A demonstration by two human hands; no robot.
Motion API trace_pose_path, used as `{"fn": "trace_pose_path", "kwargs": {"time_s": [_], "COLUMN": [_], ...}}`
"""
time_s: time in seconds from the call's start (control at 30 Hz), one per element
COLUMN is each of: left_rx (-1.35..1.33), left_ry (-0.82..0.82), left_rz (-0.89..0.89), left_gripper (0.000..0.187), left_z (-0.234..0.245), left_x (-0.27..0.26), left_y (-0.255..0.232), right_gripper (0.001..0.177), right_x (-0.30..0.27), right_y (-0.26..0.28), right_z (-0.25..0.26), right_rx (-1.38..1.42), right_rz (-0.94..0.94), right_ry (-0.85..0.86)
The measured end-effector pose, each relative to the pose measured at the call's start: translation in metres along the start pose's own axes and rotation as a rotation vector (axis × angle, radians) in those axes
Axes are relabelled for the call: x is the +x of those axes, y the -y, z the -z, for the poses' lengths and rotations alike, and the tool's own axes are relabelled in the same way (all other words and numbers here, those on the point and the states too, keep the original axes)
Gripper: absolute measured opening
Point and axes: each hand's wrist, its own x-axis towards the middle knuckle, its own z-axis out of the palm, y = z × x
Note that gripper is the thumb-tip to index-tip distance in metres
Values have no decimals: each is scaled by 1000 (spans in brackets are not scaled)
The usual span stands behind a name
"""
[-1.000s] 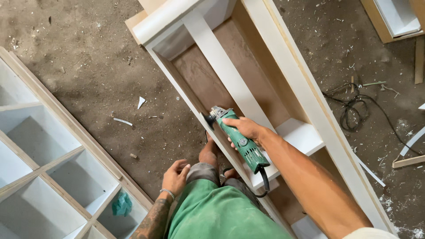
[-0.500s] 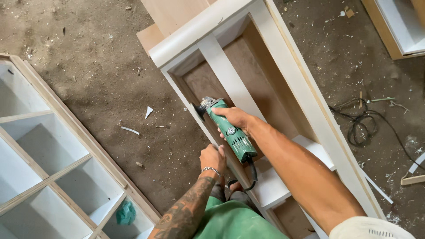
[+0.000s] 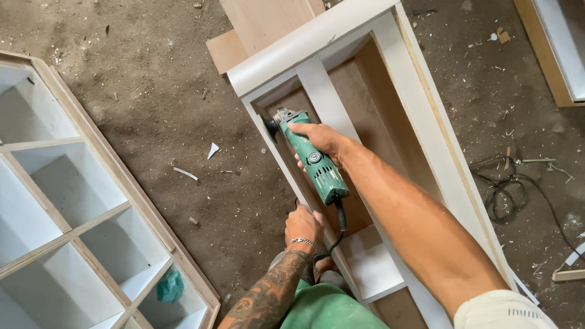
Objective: The person sands the white edges and surfaces of a wooden cabinet unit using a handheld power sander, holding the wood steady with their other hand.
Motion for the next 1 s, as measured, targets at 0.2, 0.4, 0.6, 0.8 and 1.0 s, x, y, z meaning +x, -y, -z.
{"fn": "trace_pose_path", "kwargs": {"time_s": [0.2,0.4,0.6,0.8,1.0], "left_rx": [-18,24,44,-269,-169], "left_ry": [54,19,-11,119,-301], "left_rz": [7,-1,-110,-301,-435], "left_gripper": [49,48,55,49,54], "left_z": [29,6,-36,-40,-36], "left_x": [-27,-3,41,52,39], "left_y": [-19,-1,37,146,161], "right_gripper": [60,61,63,57,57], "right_x": [-5,5,-8,-58,-159], "right_y": [22,25,-19,-121,-185], "right_z": [-8,-4,11,46,68], "right_rx": [-17,-9,-23,45,-10], "right_rz": [21,23,-50,-178,-350], "right_ry": [-3,18,-3,-26,-81]}}
